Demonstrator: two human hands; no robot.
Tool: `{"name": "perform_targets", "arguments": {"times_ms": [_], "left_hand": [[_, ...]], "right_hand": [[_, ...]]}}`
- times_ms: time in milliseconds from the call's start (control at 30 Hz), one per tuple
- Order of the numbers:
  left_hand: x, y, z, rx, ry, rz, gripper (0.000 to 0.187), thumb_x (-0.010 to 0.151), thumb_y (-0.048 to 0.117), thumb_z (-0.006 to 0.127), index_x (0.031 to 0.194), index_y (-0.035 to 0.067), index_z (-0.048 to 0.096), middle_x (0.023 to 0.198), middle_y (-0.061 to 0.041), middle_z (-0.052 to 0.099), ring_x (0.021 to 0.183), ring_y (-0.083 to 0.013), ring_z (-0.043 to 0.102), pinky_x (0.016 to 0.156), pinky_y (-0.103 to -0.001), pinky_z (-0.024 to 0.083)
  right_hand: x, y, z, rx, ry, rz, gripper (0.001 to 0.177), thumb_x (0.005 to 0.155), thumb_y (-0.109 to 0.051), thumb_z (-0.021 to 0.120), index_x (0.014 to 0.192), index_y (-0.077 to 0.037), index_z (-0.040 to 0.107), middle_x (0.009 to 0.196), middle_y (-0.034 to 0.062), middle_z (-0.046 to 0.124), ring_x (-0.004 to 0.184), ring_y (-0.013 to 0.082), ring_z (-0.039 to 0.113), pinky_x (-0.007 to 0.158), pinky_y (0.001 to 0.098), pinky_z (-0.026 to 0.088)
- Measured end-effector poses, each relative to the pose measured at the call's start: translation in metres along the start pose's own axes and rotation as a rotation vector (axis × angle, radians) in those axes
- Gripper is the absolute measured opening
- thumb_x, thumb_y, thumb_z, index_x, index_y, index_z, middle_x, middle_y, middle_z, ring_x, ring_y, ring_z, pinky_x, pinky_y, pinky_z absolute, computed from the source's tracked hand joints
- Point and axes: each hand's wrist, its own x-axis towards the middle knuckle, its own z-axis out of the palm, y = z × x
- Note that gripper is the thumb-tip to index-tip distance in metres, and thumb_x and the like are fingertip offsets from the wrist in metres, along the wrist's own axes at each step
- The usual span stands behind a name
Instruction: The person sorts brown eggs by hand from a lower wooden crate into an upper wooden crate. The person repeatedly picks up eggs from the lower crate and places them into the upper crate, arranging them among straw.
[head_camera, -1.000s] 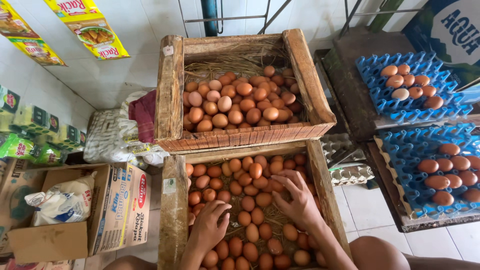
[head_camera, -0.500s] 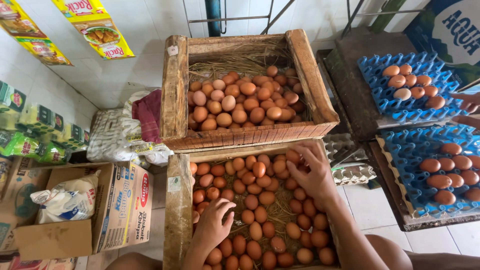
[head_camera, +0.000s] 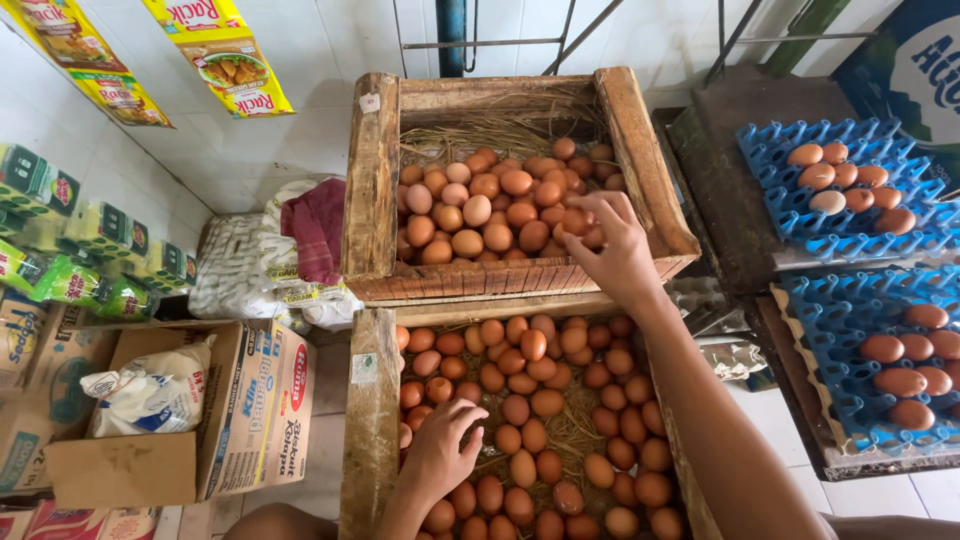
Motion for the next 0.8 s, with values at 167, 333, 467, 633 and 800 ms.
{"name": "perform_targets", "arguments": {"times_ms": [167, 333, 467, 633, 800], "left_hand": [[0.001, 0.002, -0.003, -0.004, -0.015, 0.000, 0.020, 0.096, 0.011, 0.065, 0.115, 0.008, 0.071, 0.108, -0.008, 0.070, 0.099, -0.0308, 0.067, 0.083, -0.046, 0.054], [0.003, 0.002, -0.008, -0.018, 0.002, 0.002, 0.021, 0.095, 0.011, 0.065, 0.115, 0.008, 0.071, 0.108, -0.008, 0.070, 0.100, -0.0306, 0.067, 0.084, -0.046, 0.053], [0.004, 0.002, -0.008, -0.016, 0.000, 0.001, 0.022, 0.096, 0.012, 0.065, 0.116, 0.009, 0.071, 0.109, -0.007, 0.070, 0.100, -0.0300, 0.067, 0.084, -0.045, 0.053], [0.006, 0.002, -0.008, -0.020, -0.002, -0.001, 0.022, 0.095, 0.013, 0.065, 0.116, 0.010, 0.071, 0.108, -0.007, 0.070, 0.100, -0.0302, 0.066, 0.086, -0.044, 0.052], [0.005, -0.002, -0.004, -0.013, 0.020, 0.016, 0.022, 0.095, 0.014, 0.066, 0.116, 0.010, 0.071, 0.108, -0.006, 0.070, 0.099, -0.0289, 0.066, 0.085, -0.043, 0.053]], "right_hand": [[0.023, 0.044, 0.024, -0.005, -0.030, 0.100, 0.047, 0.087, -0.012, 0.085, 0.130, -0.009, 0.068, 0.120, 0.0114, 0.059, 0.100, 0.0245, 0.064, 0.087, 0.0354, 0.056], [0.036, 0.090, 0.032, -0.104, -0.138, 0.386, 0.046, 0.090, -0.020, 0.079, 0.134, -0.011, 0.067, 0.125, 0.0123, 0.059, 0.100, 0.0287, 0.065, 0.090, 0.0432, 0.053], [0.039, 0.116, 0.040, -0.144, -0.173, 0.349, 0.049, 0.083, -0.016, 0.079, 0.131, -0.010, 0.068, 0.125, 0.0155, 0.061, 0.108, 0.0340, 0.065, 0.096, 0.0444, 0.052], [0.037, 0.143, 0.054, -0.125, -0.225, 0.313, 0.053, 0.079, -0.014, 0.081, 0.131, -0.009, 0.069, 0.128, 0.0152, 0.064, 0.113, 0.0357, 0.065, 0.103, 0.0418, 0.049], [0.037, 0.156, 0.064, -0.063, -0.214, 0.327, 0.051, 0.081, -0.012, 0.080, 0.130, -0.014, 0.070, 0.126, 0.0129, 0.065, 0.114, 0.0314, 0.064, 0.104, 0.0383, 0.049]]}}
